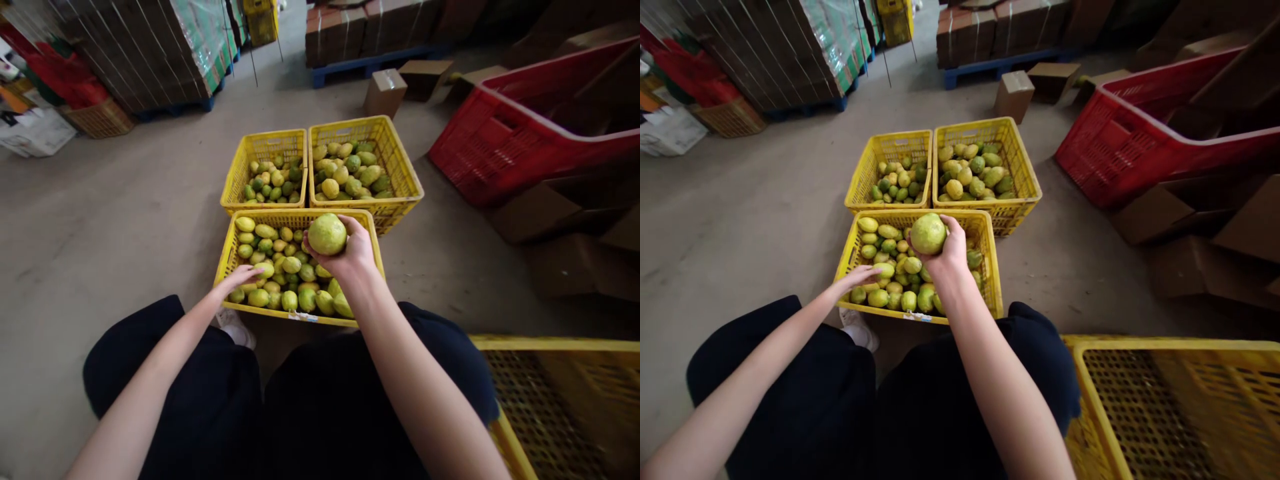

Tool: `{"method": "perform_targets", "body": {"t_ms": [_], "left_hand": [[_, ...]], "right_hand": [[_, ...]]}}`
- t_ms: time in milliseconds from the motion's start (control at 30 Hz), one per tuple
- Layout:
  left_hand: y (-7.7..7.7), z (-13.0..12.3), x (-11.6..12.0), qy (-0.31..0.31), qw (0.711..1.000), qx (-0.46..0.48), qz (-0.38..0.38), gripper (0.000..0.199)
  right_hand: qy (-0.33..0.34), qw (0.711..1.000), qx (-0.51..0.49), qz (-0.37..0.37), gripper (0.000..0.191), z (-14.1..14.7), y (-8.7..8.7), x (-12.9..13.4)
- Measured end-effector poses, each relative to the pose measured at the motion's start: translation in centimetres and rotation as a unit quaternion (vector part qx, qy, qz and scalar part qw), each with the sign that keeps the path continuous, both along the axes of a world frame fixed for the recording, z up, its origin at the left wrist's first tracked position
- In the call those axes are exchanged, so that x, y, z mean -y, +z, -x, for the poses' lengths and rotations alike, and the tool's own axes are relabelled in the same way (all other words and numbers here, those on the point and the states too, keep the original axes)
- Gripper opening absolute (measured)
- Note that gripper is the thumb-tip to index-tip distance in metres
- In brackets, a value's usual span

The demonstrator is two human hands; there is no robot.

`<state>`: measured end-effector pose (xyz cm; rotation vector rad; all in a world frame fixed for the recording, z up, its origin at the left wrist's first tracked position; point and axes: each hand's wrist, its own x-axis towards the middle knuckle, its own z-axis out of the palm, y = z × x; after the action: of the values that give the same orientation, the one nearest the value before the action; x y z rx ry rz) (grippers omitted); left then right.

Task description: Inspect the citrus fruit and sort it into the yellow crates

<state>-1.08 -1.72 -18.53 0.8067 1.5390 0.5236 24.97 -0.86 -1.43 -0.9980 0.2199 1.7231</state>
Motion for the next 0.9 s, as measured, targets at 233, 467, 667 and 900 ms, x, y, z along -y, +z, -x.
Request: {"method": "perform_targets", "body": {"t_ms": [233, 467, 667, 900], "left_hand": [[10.4, 2.1, 0.3, 0.048, 0.946, 0.306, -0.094, 0.036], [15.8, -1.4, 1.6, 0.259, 0.849, 0.443, -0.127, 0.052], [16.9, -5.1, 0.8, 0.260, 0.880, 0.367, -0.154, 0.042], [18.3, -10.5, 0.0, 0.227, 0.875, 0.359, -0.231, 0.038]], "right_hand": [[0.016, 0.999, 0.030, -0.033, 0.005, 1.4, -0.5, 0.1], [0.089, 0.992, 0.002, -0.092, 0.010, 3.6, -0.3, 1.8], [0.029, 0.993, 0.006, -0.116, 0.010, 3.8, -0.6, 1.7], [-0.092, 0.978, 0.048, -0.183, 0.009, 2.3, 1.1, 1.0]]}}
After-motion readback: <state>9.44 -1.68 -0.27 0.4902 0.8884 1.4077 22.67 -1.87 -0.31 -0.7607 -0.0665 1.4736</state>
